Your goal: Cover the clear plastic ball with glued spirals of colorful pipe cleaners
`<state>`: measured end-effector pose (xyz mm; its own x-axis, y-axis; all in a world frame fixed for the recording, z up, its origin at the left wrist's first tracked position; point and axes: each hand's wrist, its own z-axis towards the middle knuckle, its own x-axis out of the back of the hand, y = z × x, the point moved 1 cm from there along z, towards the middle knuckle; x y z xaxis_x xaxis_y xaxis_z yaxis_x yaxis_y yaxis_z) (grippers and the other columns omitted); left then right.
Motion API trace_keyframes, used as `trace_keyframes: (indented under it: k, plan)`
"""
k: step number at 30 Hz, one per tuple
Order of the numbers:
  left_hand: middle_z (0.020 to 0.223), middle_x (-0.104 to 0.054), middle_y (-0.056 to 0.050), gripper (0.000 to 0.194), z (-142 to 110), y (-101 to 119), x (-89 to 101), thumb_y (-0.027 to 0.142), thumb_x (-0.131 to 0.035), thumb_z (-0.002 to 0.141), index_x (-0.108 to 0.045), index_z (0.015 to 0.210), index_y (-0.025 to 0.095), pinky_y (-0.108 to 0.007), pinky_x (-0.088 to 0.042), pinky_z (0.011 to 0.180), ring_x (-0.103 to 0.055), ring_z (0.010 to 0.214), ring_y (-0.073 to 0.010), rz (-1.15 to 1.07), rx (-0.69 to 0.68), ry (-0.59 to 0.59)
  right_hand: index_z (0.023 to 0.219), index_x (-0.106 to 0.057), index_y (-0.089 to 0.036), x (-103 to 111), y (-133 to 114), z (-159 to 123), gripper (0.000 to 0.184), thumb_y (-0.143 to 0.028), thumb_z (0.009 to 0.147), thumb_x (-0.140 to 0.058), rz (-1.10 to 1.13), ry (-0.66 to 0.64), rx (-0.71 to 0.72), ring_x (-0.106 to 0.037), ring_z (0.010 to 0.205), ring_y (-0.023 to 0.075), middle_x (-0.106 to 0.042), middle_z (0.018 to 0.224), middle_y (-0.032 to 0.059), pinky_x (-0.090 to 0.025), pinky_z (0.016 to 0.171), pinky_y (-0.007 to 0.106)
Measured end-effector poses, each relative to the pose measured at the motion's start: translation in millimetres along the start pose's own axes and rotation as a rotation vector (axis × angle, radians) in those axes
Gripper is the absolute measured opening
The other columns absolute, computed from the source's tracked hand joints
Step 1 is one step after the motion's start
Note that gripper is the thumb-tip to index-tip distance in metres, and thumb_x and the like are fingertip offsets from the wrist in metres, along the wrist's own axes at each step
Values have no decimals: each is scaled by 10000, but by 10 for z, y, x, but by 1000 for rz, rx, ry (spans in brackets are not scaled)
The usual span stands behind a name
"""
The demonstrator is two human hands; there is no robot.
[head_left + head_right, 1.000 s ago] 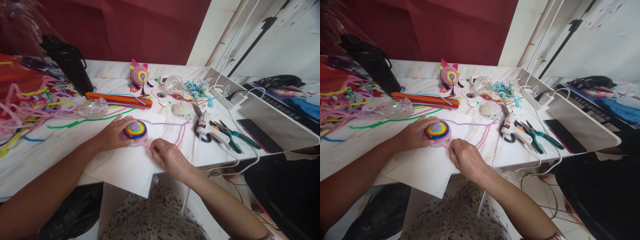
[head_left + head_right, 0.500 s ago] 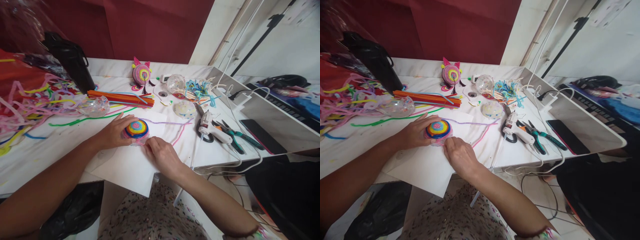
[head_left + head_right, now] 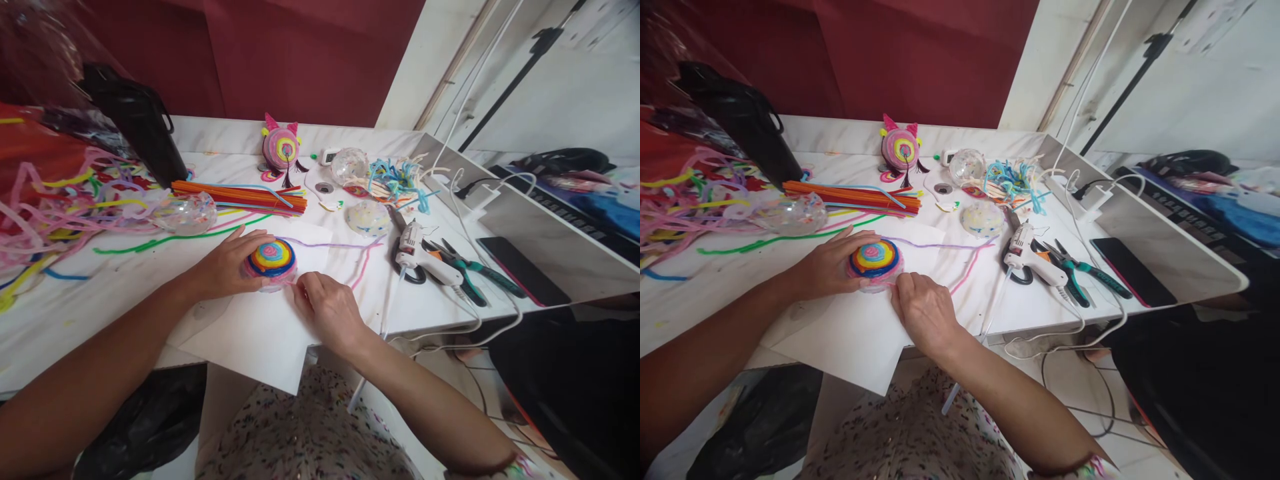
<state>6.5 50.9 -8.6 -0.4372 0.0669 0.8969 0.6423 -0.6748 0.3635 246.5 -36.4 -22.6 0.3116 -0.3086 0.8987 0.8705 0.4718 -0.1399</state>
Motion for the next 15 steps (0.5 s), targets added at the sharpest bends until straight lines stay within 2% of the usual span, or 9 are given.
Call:
trace_keyframes:
  k: [8,15]
  plan:
    - [1604,-657,-115,768,4,21,11,667,-650,918,-546,1538,226,-590,-286,1383,-578,1522,-371,0,5,4,907,-635,-209,31,38,13,224,-234,1104,-530,66,-3,-6,-682,702,198,-750,782,63,-379,595,296]
    - [1612,-651,-117,738,2,18,6,589,-660,901,-538,1537,236,-595,-300,1376,-579,1521,-372,10,-10,-3,933,-648,-205,51,52,24,210,-233,1106,-533,127,-12,-34,-679,702,191,-752,793,60,-407,610,282]
